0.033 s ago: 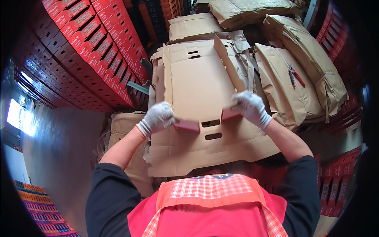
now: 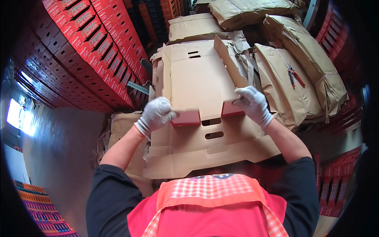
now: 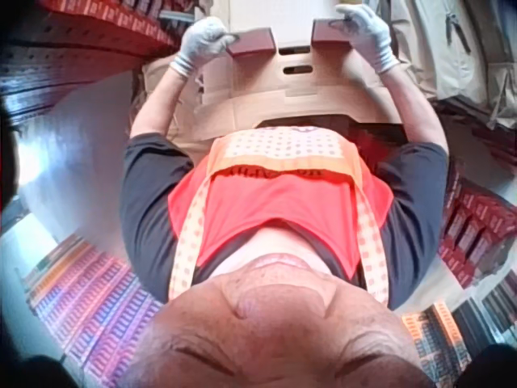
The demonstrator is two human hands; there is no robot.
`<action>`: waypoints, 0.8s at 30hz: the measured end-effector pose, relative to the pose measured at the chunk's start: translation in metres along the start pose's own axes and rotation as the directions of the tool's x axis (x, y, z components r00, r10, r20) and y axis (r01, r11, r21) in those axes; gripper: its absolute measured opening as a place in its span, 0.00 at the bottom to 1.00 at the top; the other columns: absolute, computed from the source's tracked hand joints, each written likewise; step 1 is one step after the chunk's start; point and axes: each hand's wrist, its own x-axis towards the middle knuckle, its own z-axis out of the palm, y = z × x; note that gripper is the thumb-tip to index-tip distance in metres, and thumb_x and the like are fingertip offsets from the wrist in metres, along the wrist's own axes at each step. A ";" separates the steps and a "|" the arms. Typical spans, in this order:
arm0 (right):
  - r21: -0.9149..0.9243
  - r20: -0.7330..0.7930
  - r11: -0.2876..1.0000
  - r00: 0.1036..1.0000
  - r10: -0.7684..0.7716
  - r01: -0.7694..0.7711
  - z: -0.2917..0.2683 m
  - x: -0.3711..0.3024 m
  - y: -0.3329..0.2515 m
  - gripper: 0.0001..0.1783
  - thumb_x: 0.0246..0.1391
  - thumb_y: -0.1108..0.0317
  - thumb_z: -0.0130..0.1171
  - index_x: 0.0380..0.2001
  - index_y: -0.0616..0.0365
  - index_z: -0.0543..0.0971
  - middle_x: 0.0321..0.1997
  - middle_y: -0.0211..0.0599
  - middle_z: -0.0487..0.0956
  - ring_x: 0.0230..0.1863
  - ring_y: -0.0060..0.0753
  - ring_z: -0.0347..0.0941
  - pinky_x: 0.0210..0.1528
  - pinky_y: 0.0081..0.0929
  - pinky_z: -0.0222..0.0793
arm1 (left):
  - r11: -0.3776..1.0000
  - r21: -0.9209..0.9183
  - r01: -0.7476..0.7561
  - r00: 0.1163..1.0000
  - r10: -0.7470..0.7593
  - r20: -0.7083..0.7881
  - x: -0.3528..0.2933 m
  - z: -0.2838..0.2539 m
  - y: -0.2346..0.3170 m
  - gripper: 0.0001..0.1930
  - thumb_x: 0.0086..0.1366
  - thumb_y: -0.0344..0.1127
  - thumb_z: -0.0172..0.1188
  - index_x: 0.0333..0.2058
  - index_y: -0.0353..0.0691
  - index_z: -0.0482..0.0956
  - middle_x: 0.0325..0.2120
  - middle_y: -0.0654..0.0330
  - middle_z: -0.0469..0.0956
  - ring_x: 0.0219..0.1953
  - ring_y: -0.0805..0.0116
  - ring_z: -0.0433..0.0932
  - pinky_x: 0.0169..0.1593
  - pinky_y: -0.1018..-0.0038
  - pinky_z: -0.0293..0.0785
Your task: The person assembles flat-packed cardboard boxes by folding the sides and locking the flaps. They repeatedly pick up flat sheets, fold them into box shapes, and place the finished boxes into a stack.
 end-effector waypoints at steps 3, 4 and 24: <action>0.032 -0.010 0.977 0.978 -0.209 0.209 -0.023 0.008 -0.020 0.10 0.42 0.77 0.71 0.30 0.55 0.81 0.28 0.34 0.78 0.31 0.38 0.77 0.33 0.27 0.72 | 0.991 -0.028 0.127 0.979 -0.130 -0.154 0.000 -0.017 0.028 0.16 0.50 0.32 0.70 0.15 0.39 0.69 0.15 0.52 0.64 0.20 0.52 0.67 0.25 0.62 0.64; 0.088 0.116 0.982 0.978 -0.175 0.166 -0.032 0.003 -0.029 0.08 0.42 0.76 0.71 0.27 0.56 0.81 0.26 0.35 0.77 0.29 0.39 0.77 0.33 0.29 0.73 | 0.995 0.090 0.041 0.997 -0.035 -0.066 -0.006 -0.020 0.041 0.17 0.52 0.36 0.70 0.15 0.39 0.69 0.15 0.53 0.65 0.20 0.53 0.68 0.25 0.62 0.65; 0.413 0.113 0.755 0.851 0.513 -0.509 0.050 -0.061 0.028 0.40 0.48 0.69 0.66 0.65 0.58 0.65 0.68 0.46 0.65 0.67 0.41 0.63 0.67 0.34 0.60 | -0.094 -0.930 0.356 0.479 -0.836 0.268 -0.078 0.087 0.028 0.38 0.65 0.33 0.58 0.71 0.42 0.52 0.63 0.56 0.65 0.64 0.63 0.65 0.69 0.70 0.57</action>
